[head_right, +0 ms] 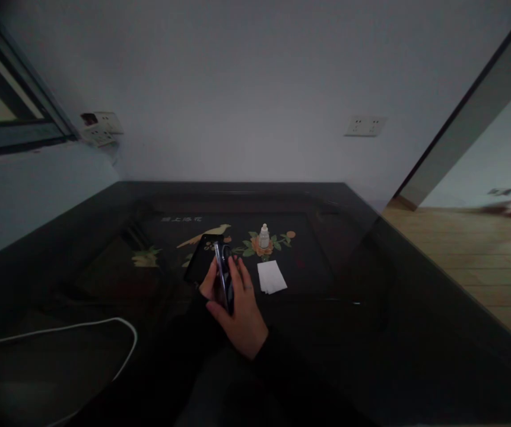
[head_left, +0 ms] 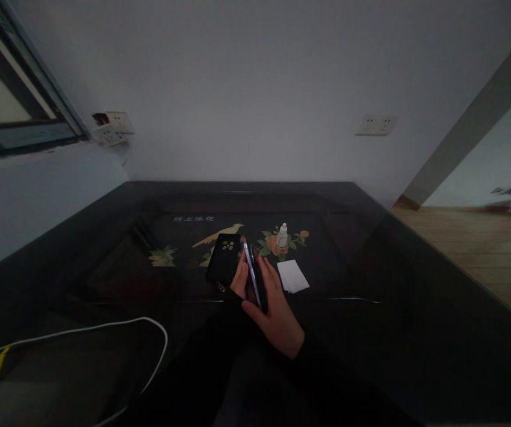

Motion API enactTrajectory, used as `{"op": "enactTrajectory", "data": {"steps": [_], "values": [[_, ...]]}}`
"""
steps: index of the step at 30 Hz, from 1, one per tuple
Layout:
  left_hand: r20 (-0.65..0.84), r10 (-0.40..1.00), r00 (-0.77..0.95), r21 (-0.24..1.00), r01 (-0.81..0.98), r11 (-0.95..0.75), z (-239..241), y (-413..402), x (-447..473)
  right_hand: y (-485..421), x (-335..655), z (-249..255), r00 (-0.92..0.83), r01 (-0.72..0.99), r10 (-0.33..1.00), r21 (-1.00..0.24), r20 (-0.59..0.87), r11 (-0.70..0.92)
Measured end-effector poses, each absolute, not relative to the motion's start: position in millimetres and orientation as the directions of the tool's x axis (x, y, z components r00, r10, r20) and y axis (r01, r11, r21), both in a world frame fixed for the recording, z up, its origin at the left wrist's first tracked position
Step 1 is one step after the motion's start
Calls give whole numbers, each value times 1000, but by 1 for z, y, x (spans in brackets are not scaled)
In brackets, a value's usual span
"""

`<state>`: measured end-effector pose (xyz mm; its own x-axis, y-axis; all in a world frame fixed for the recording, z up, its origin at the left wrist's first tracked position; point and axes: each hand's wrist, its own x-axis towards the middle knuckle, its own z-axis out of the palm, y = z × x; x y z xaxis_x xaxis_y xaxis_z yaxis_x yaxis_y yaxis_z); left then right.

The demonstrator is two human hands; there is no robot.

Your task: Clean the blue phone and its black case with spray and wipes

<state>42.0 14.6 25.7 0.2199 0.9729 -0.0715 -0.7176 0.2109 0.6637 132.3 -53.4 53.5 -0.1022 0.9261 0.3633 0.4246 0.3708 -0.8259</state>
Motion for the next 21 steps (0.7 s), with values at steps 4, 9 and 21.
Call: {"op": "enactTrajectory", "data": {"steps": [4,9,21], "values": [[-185,960,211,672,-685,281,34,15,44,-41,143,44,5,375,946,-877,325,300],[-184,944,273,663,-675,325,48,7,40,-27,165,39,146,294,936,-917,320,268],[149,971,188,883,-467,-46,58,30,15,-20,177,46,52,-367,998,-930,-32,-11]]}}
